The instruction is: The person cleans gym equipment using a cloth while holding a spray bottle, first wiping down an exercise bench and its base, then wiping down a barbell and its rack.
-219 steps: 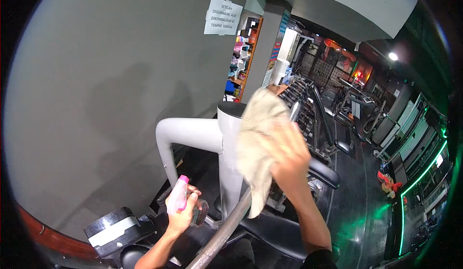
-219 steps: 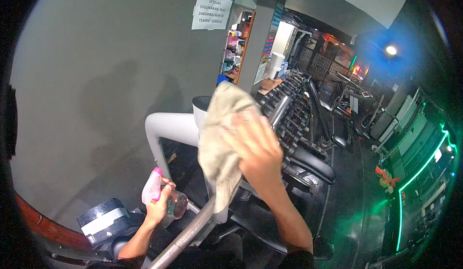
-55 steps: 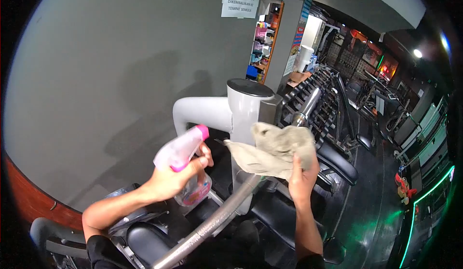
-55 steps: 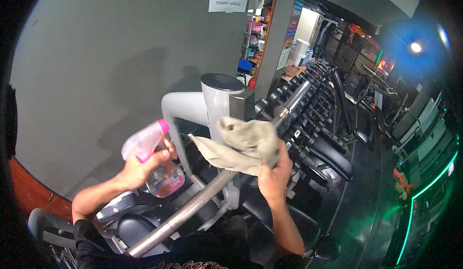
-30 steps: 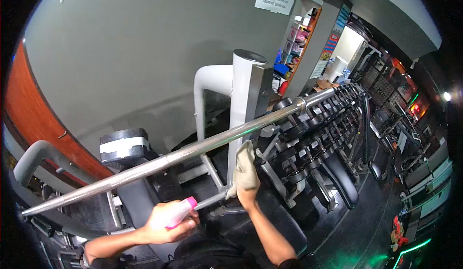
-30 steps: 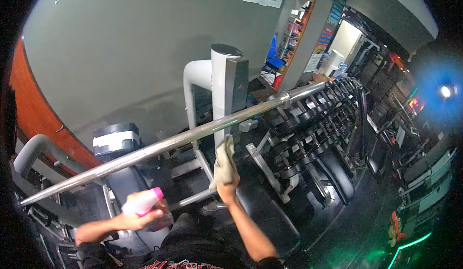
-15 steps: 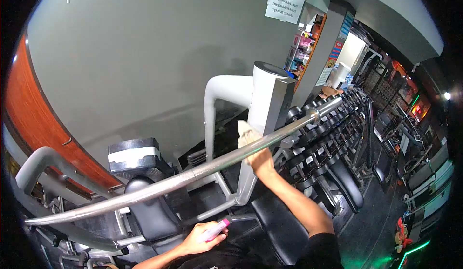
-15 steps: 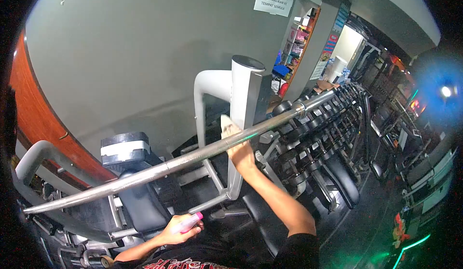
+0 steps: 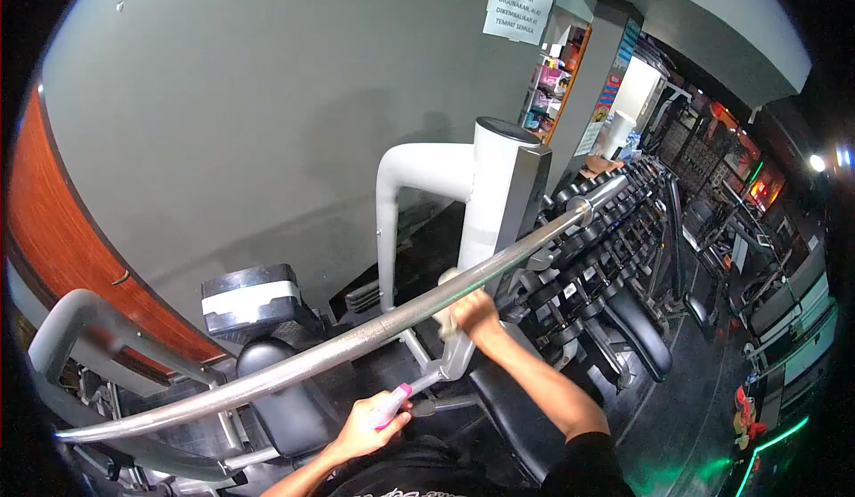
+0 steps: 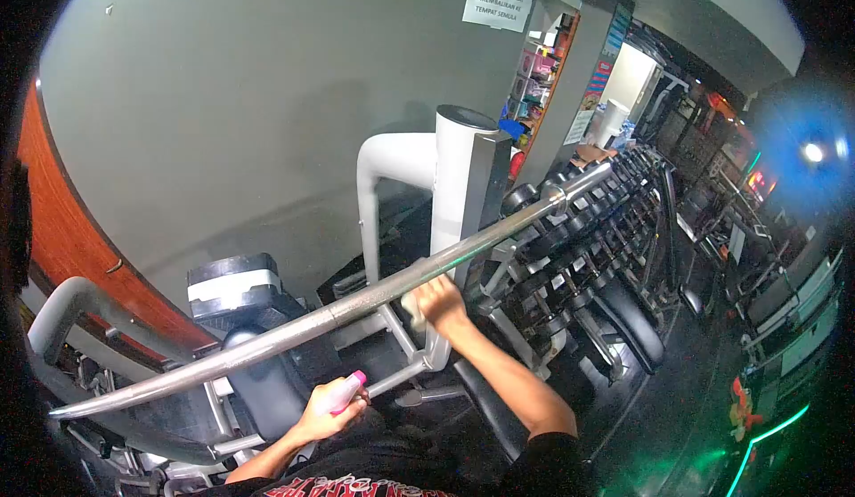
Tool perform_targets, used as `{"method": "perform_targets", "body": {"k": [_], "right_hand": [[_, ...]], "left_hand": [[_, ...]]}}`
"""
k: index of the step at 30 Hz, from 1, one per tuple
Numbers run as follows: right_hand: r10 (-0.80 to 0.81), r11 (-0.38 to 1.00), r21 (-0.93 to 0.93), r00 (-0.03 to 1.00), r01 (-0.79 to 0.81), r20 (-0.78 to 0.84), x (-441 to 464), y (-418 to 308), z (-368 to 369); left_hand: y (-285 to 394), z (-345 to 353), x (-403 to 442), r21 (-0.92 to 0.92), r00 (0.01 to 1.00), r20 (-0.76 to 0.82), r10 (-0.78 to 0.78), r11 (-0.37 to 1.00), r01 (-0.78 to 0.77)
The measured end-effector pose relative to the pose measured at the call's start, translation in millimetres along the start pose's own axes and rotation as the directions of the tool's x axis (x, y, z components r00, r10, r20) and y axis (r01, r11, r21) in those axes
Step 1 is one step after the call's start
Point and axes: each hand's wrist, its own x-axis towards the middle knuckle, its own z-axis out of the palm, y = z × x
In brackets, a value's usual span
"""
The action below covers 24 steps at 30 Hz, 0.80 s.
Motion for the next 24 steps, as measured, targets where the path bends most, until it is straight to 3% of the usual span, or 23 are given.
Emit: {"method": "perform_targets", "body": {"k": [1,2,3,4,5,7,8,9,12,13,15,16,17,18,19,21,22,24], "right_hand": [[0.002,0.999,0.039,0.975,0.006,-0.222,25.9,9.8,-10.7],[-0.036,0.998,0.049,0.977,0.048,-0.212,52.3,19.9,-36.0],[-0.118,0.982,-0.164,0.987,0.099,-0.111,59.8,29.1,-36.9],[-0.011,0.993,-0.119,0.994,-0.001,-0.104,69.9,32.7,-39.8],[-0.015,0.994,-0.113,0.994,0.003,-0.106,75.1,35.5,-36.5],[0.105,0.892,-0.448,0.991,-0.056,0.086,79.8,39.4,-21.4],[0.082,0.8,-0.6,0.987,0.018,0.14,71.9,37.9,-4.3],[0.08,0.803,-0.596,0.987,0.02,0.141,60.8,34.7,11.4],[0.178,0.683,-0.711,0.907,0.165,0.382,36.9,14.1,41.9],[0.2,0.724,-0.676,0.897,0.136,0.395,29.0,4.1,39.0],[0.195,0.715,-0.655,0.83,0.245,0.523,0.9,-12.0,58.7],[0.115,0.732,-0.596,0.803,0.329,0.585,-23.3,-16.5,76.7],[0.068,0.824,-0.495,0.819,0.276,0.57,-44.7,-20.2,92.3],[0.061,0.862,-0.447,0.826,0.24,0.561,-73.0,-25.8,118.6],[0.102,0.858,-0.465,0.815,0.218,0.571,-96.4,-36.1,135.5],[0.022,0.95,-0.272,0.834,0.156,0.552,-152.3,-41.0,184.7],[0.025,0.95,-0.271,0.833,0.152,0.553,-151.0,-46.5,175.3],[0.151,0.981,-0.005,0.737,-0.196,0.659,-142.7,-52.5,151.6]], "left_hand": [[0.7,1.3,-1.4,-0.021,1.0,-0.003,-0.01,1.0,0.01],[5.1,4.3,-2.8,-0.053,0.999,-0.009,-0.042,0.998,0.042],[4.3,7.5,-3.5,-0.053,0.999,-0.012,-0.045,0.998,0.045],[1.9,10.3,-3.9,0.013,0.999,-0.028,0.035,0.999,-0.035],[0.9,12.7,-4.6,0.082,0.992,-0.04,0.116,0.99,-0.113],[2.3,18.9,-5.9,0.074,0.989,-0.073,0.131,0.989,-0.126],[2.2,20.9,-7.3,0.063,0.984,-0.097,0.148,0.988,-0.142],[-0.2,22.1,-9.1,0.064,0.985,-0.1,0.143,0.989,-0.137],[-7.1,22.3,-15.9,0.118,0.983,-0.116,0.143,0.985,-0.129],[-6.5,22.8,-19.5,0.083,0.983,-0.14,0.122,0.99,-0.111],[-6.2,22.1,-27.7,0.057,0.981,-0.175,0.086,0.995,-0.077],[-5.9,23.2,-30.1,-0.007,0.982,-0.187,0.033,0.999,-0.035],[-5.6,24.7,-29.8,-0.073,0.98,-0.197,-0.015,0.997,0.0],[-0.3,25.2,-28.7,-0.002,0.973,-0.217,0.077,0.997,-0.079],[-2.0,24.3,-30.3,0.001,0.973,-0.22,0.074,0.997,-0.076],[-6.5,23.2,-31.4,-0.022,0.987,-0.159,-0.006,1.0,0.003],[-7.6,23.1,-32.7,-0.021,0.988,-0.155,-0.009,1.0,0.006],[-9.9,23.3,-32.1,-0.031,0.988,-0.152,-0.021,0.999,0.016]]}}
